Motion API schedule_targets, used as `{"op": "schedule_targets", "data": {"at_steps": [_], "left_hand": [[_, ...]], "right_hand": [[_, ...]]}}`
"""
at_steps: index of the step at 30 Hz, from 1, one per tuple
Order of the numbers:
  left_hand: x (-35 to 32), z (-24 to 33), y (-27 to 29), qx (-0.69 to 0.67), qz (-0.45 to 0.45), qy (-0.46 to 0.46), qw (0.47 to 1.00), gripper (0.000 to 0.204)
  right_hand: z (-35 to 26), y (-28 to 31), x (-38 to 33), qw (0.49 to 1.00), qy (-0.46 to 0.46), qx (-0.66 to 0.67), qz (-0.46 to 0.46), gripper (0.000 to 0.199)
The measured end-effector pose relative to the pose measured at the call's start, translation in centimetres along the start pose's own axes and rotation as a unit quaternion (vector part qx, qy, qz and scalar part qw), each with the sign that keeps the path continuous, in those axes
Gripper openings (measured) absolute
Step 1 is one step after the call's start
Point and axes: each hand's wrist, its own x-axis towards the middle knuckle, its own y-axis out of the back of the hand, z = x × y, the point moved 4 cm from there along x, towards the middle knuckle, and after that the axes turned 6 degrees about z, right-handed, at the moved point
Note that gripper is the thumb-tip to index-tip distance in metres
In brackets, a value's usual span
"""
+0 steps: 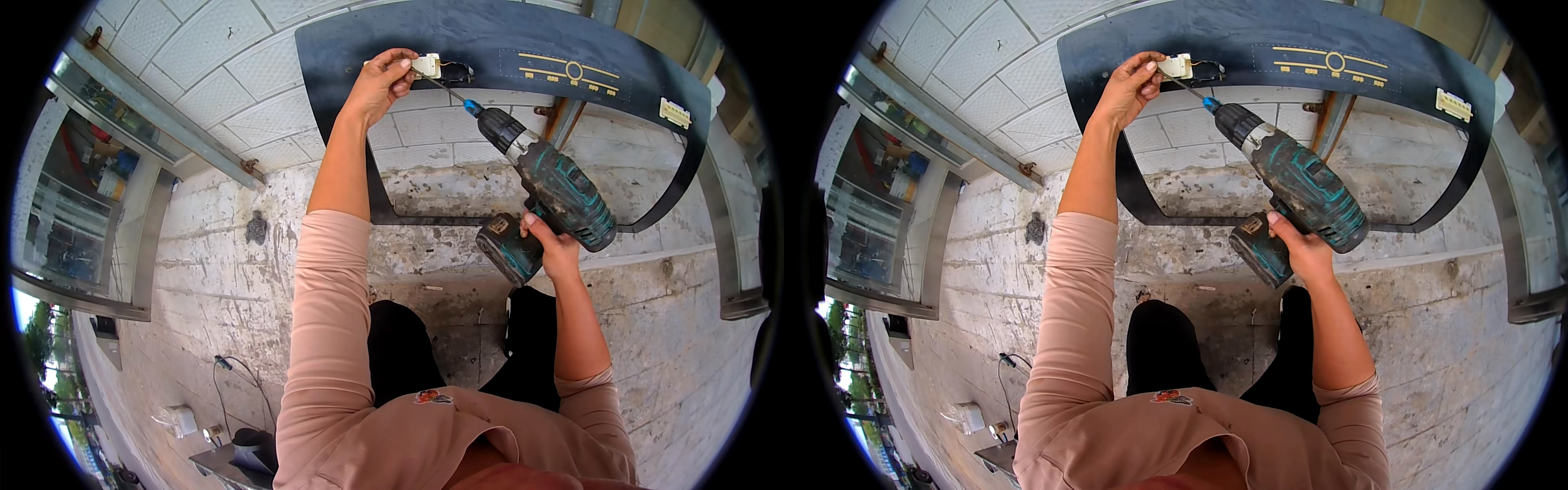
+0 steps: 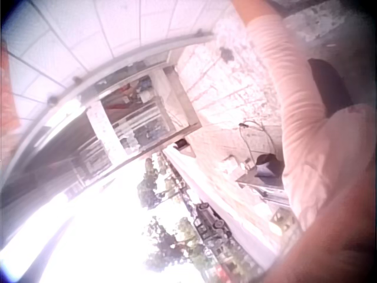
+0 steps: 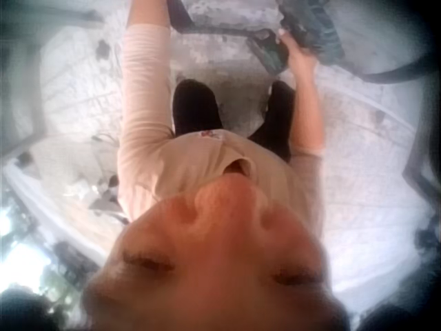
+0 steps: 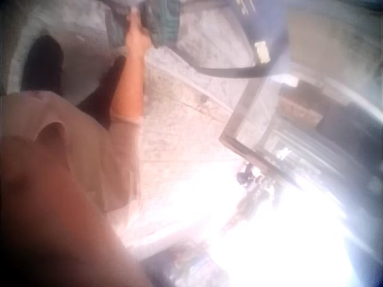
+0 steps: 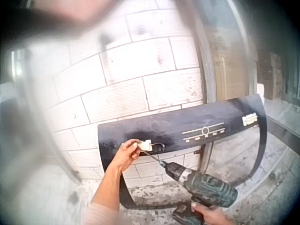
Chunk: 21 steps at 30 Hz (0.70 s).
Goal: The person uses a cordless drill to attach white plastic brackets to a black curved frame. They then move to a stainless steel range hood, using a marker to mark positions on the metal surface. Finally, they walk into a cluttered storage room and retrieve a roll of white tape from a shelf.
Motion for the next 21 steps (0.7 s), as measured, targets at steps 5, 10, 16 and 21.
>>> {"op": "schedule_targets", "data": {"at_steps": [5, 10, 16, 21], "left_hand": [[0.03, 0.25, 0.04, -0.052, -0.023, 0.021, 0.998, 0.025], [0.33, -0.05, 0.3, -0.022, -0.02, 0.017, 0.999, 0.019], [0.33, -0.27, 0.32, -0.012, 0.003, 0.001, 1.0, 0.01], [0.29, -0.39, 0.09, 0.012, 0.006, -0.009, 1.0, 0.01]], "right_hand": [[0.06, -0.18, 0.05, 1.0, 0.01, -0.002, -0.002, 0.011], [-0.09, -0.41, 0.16, 0.999, 0.029, 0.001, -0.012, 0.01], [0.13, -0.25, 0.03, 1.0, 0.017, -0.007, -0.004, 0.01], [0.21, 0.04, -0.18, 0.99, 0.085, -0.11, 0.003, 0.014]]}}
